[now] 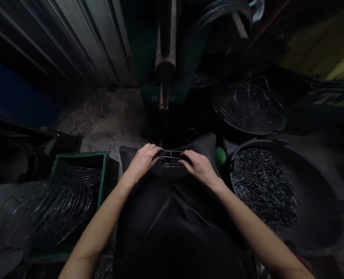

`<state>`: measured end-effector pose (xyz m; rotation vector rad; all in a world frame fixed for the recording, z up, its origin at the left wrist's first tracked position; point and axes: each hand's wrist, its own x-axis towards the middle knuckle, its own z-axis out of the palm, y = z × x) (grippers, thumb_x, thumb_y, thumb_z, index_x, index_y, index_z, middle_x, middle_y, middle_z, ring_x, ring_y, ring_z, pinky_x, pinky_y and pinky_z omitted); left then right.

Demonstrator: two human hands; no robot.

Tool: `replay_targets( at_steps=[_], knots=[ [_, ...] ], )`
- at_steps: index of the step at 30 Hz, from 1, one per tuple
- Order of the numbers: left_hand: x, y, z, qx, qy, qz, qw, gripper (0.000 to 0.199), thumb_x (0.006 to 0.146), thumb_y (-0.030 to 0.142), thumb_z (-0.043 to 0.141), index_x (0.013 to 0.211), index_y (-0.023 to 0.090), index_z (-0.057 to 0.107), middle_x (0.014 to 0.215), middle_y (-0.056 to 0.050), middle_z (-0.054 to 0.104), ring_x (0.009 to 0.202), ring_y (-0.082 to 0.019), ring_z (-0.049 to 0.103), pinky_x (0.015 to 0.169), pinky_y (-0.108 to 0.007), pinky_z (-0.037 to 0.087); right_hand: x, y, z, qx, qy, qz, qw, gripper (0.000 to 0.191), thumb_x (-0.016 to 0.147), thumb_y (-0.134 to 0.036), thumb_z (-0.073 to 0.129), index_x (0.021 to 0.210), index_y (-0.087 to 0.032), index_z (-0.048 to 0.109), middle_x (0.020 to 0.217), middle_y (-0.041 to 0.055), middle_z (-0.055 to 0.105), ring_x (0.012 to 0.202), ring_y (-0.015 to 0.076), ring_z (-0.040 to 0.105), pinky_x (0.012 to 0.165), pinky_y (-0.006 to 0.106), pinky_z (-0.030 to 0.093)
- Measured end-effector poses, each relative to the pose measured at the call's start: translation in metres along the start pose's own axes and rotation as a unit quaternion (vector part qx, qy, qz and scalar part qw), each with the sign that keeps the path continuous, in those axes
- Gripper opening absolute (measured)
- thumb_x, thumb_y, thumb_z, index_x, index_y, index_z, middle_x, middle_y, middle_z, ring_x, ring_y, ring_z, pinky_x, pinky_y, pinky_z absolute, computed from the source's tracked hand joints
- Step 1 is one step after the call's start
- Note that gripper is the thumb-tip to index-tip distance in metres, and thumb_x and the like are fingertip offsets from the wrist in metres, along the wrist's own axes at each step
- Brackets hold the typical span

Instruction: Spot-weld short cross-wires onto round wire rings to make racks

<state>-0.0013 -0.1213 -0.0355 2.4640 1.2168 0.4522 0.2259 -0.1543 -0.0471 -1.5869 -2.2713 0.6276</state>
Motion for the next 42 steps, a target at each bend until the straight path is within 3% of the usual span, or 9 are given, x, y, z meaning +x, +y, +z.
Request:
replay_targets(
  at_steps=[7, 16, 26, 31, 39, 42],
  knots=[
    [0.002, -0.001, -0.002, 0.022, -0.013, -0.01, 1.0, 0.024, 0.084, 0.025, 0.056, 0.105, 0.016, 0.059, 0.092, -0.005, 0.063, 0.086, -0.018, 0.055, 0.079, -0.03, 0.045, 0.002, -0.003, 0.001, 0.002, 0.054, 0.046, 0.997, 0.035, 0.087, -0.033, 0.047, 0.12, -0.019, 0.047, 0.109, 0.0084, 0.062, 0.095, 0.022, 0.061, 0.075, 0.032, 0.049],
    [0.001, 0.002, 0.002, 0.015, 0.001, -0.015, 1.0, 0.025, 0.085, 0.027, 0.054, 0.106, 0.014, 0.058, 0.094, -0.006, 0.063, 0.089, -0.018, 0.054, 0.081, -0.029, 0.044, 0.006, 0.002, -0.004, -0.143, -0.053, 0.009, 0.988, 0.044, 0.093, -0.035, 0.037, 0.133, -0.018, 0.041, 0.113, 0.0103, 0.063, 0.089, 0.0211, 0.064, 0.067, 0.028, 0.047],
    [0.001, 0.001, 0.001, 0.036, -0.004, -0.019, 0.999, 0.024, 0.083, 0.025, 0.057, 0.104, 0.015, 0.059, 0.091, -0.006, 0.063, 0.086, -0.017, 0.055, 0.078, -0.029, 0.045, 0.019, 0.002, -0.021, -0.166, -0.118, -0.027, 0.979, 0.04, 0.093, -0.037, 0.037, 0.126, -0.018, 0.048, 0.104, 0.01, 0.068, 0.083, 0.0221, 0.065, 0.06, 0.027, 0.044],
    [0.0, 0.001, 0.001, 0.035, 0.003, -0.014, 0.999, 0.023, 0.083, 0.024, 0.057, 0.104, 0.014, 0.06, 0.091, -0.006, 0.064, 0.085, -0.017, 0.055, 0.078, -0.028, 0.045, 0.022, 0.005, -0.022, -0.165, -0.114, -0.051, 0.978, 0.036, 0.092, -0.037, 0.038, 0.121, -0.019, 0.051, 0.103, 0.0084, 0.068, 0.082, 0.0209, 0.066, 0.06, 0.026, 0.044],
    [-0.003, 0.004, 0.003, -0.013, 0.021, -0.014, 1.0, 0.022, 0.083, 0.026, 0.056, 0.102, 0.015, 0.059, 0.088, -0.005, 0.064, 0.083, -0.017, 0.057, 0.08, -0.031, 0.047, 0.008, 0.008, -0.011, -0.129, -0.071, -0.043, 0.988, 0.045, 0.092, -0.036, 0.039, 0.132, -0.015, 0.043, 0.119, 0.0094, 0.061, 0.097, 0.0204, 0.063, 0.073, 0.029, 0.051],
    [-0.01, 0.008, -0.008, -0.049, 0.037, -0.025, 0.998, 0.029, 0.082, 0.025, 0.059, 0.109, 0.017, 0.056, 0.099, -0.006, 0.064, 0.093, -0.018, 0.057, 0.087, -0.033, 0.046, 0.001, 0.007, -0.007, -0.104, -0.06, -0.049, 0.992, 0.045, 0.092, -0.034, 0.04, 0.132, -0.015, 0.042, 0.121, 0.0091, 0.06, 0.1, 0.02, 0.062, 0.08, 0.031, 0.052]
  ],
)
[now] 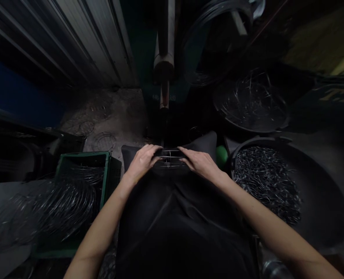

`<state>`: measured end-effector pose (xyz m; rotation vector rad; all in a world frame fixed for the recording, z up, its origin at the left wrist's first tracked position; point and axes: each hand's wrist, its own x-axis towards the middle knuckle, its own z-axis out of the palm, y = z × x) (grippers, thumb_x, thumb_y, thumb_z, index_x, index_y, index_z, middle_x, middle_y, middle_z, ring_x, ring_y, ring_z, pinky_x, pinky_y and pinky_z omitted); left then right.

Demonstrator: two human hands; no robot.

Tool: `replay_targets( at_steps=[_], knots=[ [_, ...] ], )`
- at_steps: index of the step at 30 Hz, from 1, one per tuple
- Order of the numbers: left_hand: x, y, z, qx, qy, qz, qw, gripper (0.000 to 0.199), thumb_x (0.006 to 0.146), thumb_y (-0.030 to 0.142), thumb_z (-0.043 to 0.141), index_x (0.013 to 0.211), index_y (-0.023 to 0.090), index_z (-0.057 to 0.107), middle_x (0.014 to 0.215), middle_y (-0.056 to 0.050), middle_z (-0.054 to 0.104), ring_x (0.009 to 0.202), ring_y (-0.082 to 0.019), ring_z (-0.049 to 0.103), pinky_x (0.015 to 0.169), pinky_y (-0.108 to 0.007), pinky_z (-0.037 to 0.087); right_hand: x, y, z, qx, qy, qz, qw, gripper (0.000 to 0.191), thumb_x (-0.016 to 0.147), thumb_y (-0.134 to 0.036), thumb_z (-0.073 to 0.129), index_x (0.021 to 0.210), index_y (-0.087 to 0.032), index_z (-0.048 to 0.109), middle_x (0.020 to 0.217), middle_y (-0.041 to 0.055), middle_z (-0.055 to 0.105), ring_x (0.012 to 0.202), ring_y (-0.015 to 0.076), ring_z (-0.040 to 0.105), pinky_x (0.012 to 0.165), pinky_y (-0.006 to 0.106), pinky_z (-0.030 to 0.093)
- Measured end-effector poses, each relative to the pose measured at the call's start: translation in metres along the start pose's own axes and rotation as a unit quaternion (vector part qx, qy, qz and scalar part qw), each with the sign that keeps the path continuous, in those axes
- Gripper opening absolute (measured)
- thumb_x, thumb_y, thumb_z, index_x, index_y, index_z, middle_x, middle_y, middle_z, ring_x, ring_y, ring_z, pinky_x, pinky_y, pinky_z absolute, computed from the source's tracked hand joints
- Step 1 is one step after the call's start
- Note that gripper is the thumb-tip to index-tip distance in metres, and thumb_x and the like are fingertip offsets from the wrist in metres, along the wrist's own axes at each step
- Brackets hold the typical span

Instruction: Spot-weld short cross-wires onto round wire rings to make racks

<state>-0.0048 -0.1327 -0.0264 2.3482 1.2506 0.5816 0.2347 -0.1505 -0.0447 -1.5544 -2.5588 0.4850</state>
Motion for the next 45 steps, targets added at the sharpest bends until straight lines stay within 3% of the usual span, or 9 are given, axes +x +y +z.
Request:
replay_targets(
  at_steps=[4, 8, 11, 15, 22, 27, 35, 39, 45],
  knots=[
    [-0.026, 0.005, -0.029, -0.067, 0.177, -0.112, 0.976, 0.034, 0.078, 0.029, 0.064, 0.109, 0.018, 0.055, 0.099, -0.005, 0.062, 0.087, -0.015, 0.059, 0.08, -0.029, 0.048, -0.009, -0.006, 0.005, 0.033, 0.023, 0.001, 0.999, 0.043, 0.092, -0.03, 0.04, 0.131, -0.013, 0.044, 0.122, 0.0104, 0.059, 0.104, 0.0205, 0.061, 0.086, 0.033, 0.052],
    [-0.061, 0.003, -0.044, -0.115, 0.473, -0.234, 0.842, 0.015, 0.081, 0.029, 0.06, 0.087, 0.015, 0.056, 0.072, 0.001, 0.057, 0.061, -0.008, 0.054, 0.06, -0.021, 0.045, -0.012, -0.01, 0.009, 0.06, 0.053, 0.007, 0.997, 0.042, 0.091, -0.031, 0.041, 0.129, -0.013, 0.044, 0.122, 0.0113, 0.059, 0.105, 0.0227, 0.06, 0.087, 0.036, 0.052],
    [-0.078, 0.003, -0.037, -0.132, 0.522, -0.271, 0.798, 0.015, 0.082, 0.029, 0.057, 0.085, 0.015, 0.054, 0.065, 0.003, 0.055, 0.052, -0.006, 0.048, 0.051, -0.019, 0.039, -0.011, -0.01, 0.008, 0.087, 0.063, 0.011, 0.994, 0.043, 0.09, -0.031, 0.043, 0.13, -0.015, 0.042, 0.123, 0.011, 0.058, 0.104, 0.0244, 0.061, 0.084, 0.038, 0.053],
    [-0.081, 0.01, -0.025, -0.127, 0.471, -0.286, 0.825, 0.017, 0.083, 0.03, 0.056, 0.089, 0.014, 0.057, 0.072, 0.0, 0.059, 0.061, -0.008, 0.056, 0.059, -0.02, 0.045, -0.011, -0.008, 0.007, 0.127, 0.061, 0.014, 0.99, 0.043, 0.088, -0.029, 0.046, 0.13, -0.018, 0.04, 0.119, 0.0092, 0.061, 0.099, 0.0236, 0.063, 0.082, 0.038, 0.054],
    [-0.058, 0.024, -0.028, -0.085, 0.235, -0.147, 0.957, 0.02, 0.083, 0.02, 0.055, 0.101, 0.018, 0.062, 0.093, -0.004, 0.066, 0.085, -0.013, 0.062, 0.078, -0.025, 0.048, -0.014, -0.001, 0.014, 0.123, 0.091, 0.014, 0.988, 0.037, 0.088, -0.029, 0.047, 0.123, -0.016, 0.048, 0.118, 0.0099, 0.061, 0.104, 0.0224, 0.061, 0.088, 0.037, 0.051],
    [-0.037, 0.04, -0.037, -0.014, 0.211, -0.081, 0.974, 0.023, 0.085, 0.02, 0.051, 0.107, 0.018, 0.058, 0.099, -0.005, 0.065, 0.088, -0.015, 0.06, 0.08, -0.027, 0.047, -0.014, -0.008, 0.007, 0.106, 0.096, -0.003, 0.99, 0.034, 0.089, -0.029, 0.046, 0.119, -0.015, 0.052, 0.111, 0.0094, 0.064, 0.098, 0.0213, 0.062, 0.084, 0.034, 0.052],
    [-0.004, 0.09, -0.025, 0.248, -0.081, -0.039, 0.965, 0.058, 0.085, 0.009, 0.04, 0.14, 0.014, 0.024, 0.103, -0.01, 0.062, 0.086, -0.022, 0.051, 0.071, -0.033, 0.04, -0.006, -0.058, -0.014, 0.067, 0.058, -0.027, 0.996, 0.033, 0.087, -0.02, 0.045, 0.118, -0.011, 0.048, 0.1, 0.0117, 0.064, 0.084, 0.0199, 0.063, 0.068, 0.028, 0.05],
    [-0.001, 0.089, -0.019, 0.285, -0.112, -0.026, 0.952, 0.056, 0.087, 0.006, 0.032, 0.141, 0.012, 0.023, 0.076, -0.006, 0.061, 0.079, -0.022, 0.05, 0.069, -0.033, 0.039, -0.011, -0.059, -0.013, 0.143, 0.051, -0.05, 0.987, 0.039, 0.083, -0.015, 0.044, 0.121, -0.011, 0.04, 0.095, 0.01, 0.063, 0.082, 0.0188, 0.062, 0.066, 0.028, 0.05],
    [-0.008, 0.063, -0.028, 0.242, -0.057, 0.011, 0.969, 0.054, 0.085, 0.004, 0.031, 0.139, 0.009, 0.028, 0.086, -0.009, 0.061, 0.083, -0.022, 0.049, 0.076, -0.035, 0.042, -0.029, -0.031, -0.025, 0.178, 0.169, -0.02, 0.969, 0.028, 0.085, -0.023, 0.048, 0.113, -0.02, 0.048, 0.104, 0.0086, 0.055, 0.091, 0.0185, 0.058, 0.076, 0.031, 0.052]
  ],
)
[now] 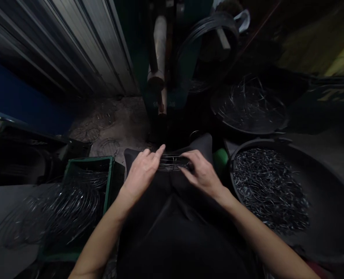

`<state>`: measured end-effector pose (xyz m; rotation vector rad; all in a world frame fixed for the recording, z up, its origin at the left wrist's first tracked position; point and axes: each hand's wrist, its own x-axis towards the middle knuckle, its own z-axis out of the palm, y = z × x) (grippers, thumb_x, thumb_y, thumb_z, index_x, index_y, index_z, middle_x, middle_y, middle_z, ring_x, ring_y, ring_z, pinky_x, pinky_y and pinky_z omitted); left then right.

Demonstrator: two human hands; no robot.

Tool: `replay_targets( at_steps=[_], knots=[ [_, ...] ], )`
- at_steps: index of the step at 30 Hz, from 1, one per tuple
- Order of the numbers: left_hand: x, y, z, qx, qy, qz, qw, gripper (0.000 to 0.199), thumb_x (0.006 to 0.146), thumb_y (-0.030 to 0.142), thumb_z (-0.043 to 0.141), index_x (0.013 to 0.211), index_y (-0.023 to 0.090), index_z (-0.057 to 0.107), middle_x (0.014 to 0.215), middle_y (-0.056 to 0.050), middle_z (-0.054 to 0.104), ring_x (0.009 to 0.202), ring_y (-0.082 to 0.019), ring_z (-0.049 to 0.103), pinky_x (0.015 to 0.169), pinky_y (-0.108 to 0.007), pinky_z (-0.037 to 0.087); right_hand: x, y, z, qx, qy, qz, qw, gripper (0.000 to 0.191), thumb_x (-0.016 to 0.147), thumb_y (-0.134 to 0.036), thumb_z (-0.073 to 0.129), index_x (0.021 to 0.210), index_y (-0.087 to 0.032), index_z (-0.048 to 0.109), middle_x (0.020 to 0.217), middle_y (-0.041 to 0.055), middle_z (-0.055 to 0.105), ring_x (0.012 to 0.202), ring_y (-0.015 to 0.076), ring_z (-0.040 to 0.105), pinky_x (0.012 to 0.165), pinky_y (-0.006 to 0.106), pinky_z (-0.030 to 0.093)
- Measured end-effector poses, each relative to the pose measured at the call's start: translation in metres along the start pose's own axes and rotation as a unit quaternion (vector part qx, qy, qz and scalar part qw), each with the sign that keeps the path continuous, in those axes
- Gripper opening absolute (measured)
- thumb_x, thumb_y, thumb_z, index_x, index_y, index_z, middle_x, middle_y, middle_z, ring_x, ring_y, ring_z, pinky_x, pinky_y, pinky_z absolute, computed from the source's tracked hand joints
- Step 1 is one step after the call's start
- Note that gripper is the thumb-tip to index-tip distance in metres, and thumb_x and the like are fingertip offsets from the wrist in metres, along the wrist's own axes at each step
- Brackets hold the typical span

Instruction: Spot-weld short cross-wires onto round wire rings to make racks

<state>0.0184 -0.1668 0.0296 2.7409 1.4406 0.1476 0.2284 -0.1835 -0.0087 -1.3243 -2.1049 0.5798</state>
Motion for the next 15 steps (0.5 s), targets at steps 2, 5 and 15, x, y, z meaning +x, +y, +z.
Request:
replay_targets(
  at_steps=[2, 5, 15],
  knots=[
    [-0.005, -0.012, -0.001, -0.029, 0.029, 0.003, 0.999, 0.049, 0.086, 0.006, 0.034, 0.135, 0.012, 0.035, 0.092, -0.009, 0.061, 0.086, -0.021, 0.049, 0.081, -0.035, 0.042, -0.002, 0.009, -0.008, -0.016, 0.02, 0.023, 0.999, 0.025, 0.085, -0.029, 0.051, 0.109, -0.021, 0.052, 0.101, 0.0076, 0.055, 0.089, 0.0193, 0.059, 0.077, 0.033, 0.052],
    [-0.009, -0.023, -0.002, -0.054, 0.035, -0.002, 0.998, 0.039, 0.086, 0.01, 0.042, 0.124, 0.013, 0.047, 0.096, -0.008, 0.06, 0.086, -0.02, 0.048, 0.081, -0.034, 0.044, -0.001, 0.018, -0.01, -0.032, -0.003, 0.024, 0.999, 0.024, 0.088, -0.033, 0.047, 0.108, -0.022, 0.054, 0.103, 0.0073, 0.055, 0.09, 0.0196, 0.059, 0.077, 0.033, 0.052],
    [-0.009, -0.02, 0.003, -0.056, 0.032, -0.006, 0.998, 0.031, 0.088, 0.011, 0.043, 0.118, 0.012, 0.05, 0.095, -0.007, 0.059, 0.086, -0.02, 0.047, 0.079, -0.033, 0.045, 0.024, 0.013, 0.004, -0.161, 0.012, -0.034, 0.986, 0.031, 0.09, -0.032, 0.044, 0.117, -0.02, 0.053, 0.112, 0.0103, 0.055, 0.091, 0.0179, 0.059, 0.063, 0.024, 0.051]
  ],
)
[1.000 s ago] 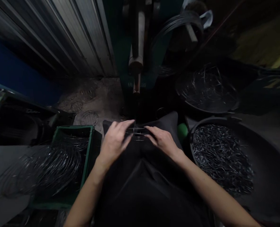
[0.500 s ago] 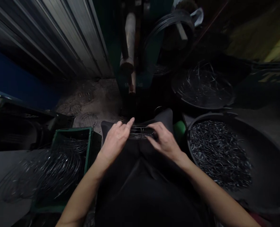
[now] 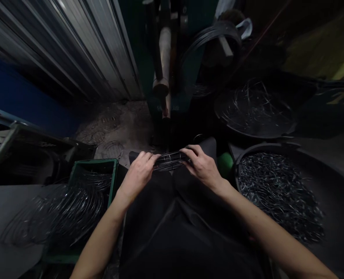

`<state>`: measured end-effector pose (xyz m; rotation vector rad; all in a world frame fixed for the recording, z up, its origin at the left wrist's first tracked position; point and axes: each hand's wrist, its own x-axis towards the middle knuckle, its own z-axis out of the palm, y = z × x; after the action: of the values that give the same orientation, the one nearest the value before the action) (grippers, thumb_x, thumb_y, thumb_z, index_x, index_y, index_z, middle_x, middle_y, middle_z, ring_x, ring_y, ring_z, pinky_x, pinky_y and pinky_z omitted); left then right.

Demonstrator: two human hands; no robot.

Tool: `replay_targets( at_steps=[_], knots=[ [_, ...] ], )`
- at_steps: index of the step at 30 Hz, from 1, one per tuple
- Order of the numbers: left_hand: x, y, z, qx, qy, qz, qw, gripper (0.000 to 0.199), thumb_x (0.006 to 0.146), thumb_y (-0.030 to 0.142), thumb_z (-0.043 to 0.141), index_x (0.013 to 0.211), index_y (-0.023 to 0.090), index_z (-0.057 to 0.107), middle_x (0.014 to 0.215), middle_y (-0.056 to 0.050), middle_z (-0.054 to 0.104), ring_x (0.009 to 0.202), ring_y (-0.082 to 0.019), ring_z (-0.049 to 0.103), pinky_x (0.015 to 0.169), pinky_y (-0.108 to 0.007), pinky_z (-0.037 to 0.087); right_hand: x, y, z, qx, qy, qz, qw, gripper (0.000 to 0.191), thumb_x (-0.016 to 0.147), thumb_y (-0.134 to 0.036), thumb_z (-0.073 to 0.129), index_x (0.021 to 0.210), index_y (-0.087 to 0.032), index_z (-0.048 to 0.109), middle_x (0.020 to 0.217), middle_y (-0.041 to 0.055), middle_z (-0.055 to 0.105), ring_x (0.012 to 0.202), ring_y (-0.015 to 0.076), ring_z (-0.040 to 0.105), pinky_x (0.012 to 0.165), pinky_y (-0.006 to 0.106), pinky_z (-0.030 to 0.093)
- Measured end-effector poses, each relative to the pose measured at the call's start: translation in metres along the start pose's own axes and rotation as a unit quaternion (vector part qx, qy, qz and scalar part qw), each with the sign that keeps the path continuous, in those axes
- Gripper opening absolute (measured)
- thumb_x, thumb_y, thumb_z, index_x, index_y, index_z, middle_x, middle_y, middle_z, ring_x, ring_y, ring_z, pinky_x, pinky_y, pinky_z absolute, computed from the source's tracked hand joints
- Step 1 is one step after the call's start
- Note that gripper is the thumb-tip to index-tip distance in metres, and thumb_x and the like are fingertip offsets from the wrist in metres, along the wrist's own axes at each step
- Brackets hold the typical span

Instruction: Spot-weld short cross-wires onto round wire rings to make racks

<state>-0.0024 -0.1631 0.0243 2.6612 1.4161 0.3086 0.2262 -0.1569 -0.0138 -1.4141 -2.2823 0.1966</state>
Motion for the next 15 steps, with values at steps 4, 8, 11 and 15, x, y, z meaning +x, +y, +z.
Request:
replay_targets(
  at_steps=[4, 8, 11, 15],
  knots=[
    [0.007, -0.005, 0.0, -0.004, 0.002, 0.011, 1.0, 0.029, 0.088, 0.011, 0.042, 0.116, 0.014, 0.051, 0.094, -0.007, 0.059, 0.085, -0.02, 0.047, 0.078, -0.033, 0.045, 0.015, 0.005, -0.006, 0.007, -0.04, -0.028, 0.999, 0.03, 0.091, -0.03, 0.042, 0.118, -0.022, 0.054, 0.107, 0.007, 0.06, 0.086, 0.0151, 0.061, 0.061, 0.022, 0.048],
    [0.027, -0.023, -0.001, -0.019, 0.013, 0.042, 0.999, 0.027, 0.086, 0.013, 0.046, 0.112, 0.015, 0.052, 0.094, -0.007, 0.06, 0.084, -0.019, 0.047, 0.077, -0.032, 0.045, 0.034, 0.016, -0.007, -0.012, -0.027, -0.036, 0.999, 0.031, 0.09, -0.03, 0.044, 0.119, -0.023, 0.054, 0.107, 0.0059, 0.06, 0.081, 0.0139, 0.06, 0.056, 0.021, 0.045],
    [0.048, -0.04, 0.0, -0.026, 0.027, 0.058, 0.998, 0.026, 0.086, 0.017, 0.049, 0.111, 0.015, 0.052, 0.094, -0.007, 0.06, 0.084, -0.019, 0.048, 0.077, -0.031, 0.045, 0.051, 0.025, -0.005, -0.025, 0.003, -0.036, 0.999, 0.031, 0.09, -0.027, 0.044, 0.119, -0.024, 0.053, 0.108, 0.0052, 0.059, 0.078, 0.0126, 0.06, 0.054, 0.02, 0.042],
    [0.07, -0.057, -0.001, -0.042, 0.037, 0.06, 0.997, 0.023, 0.086, 0.021, 0.051, 0.108, 0.014, 0.053, 0.094, -0.007, 0.062, 0.086, -0.018, 0.052, 0.079, -0.031, 0.045, 0.075, 0.034, -0.005, -0.053, 0.03, -0.041, 0.997, 0.025, 0.089, -0.024, 0.044, 0.109, -0.025, 0.058, 0.102, 0.0035, 0.061, 0.072, 0.0106, 0.058, 0.048, 0.019, 0.034]
  ],
)
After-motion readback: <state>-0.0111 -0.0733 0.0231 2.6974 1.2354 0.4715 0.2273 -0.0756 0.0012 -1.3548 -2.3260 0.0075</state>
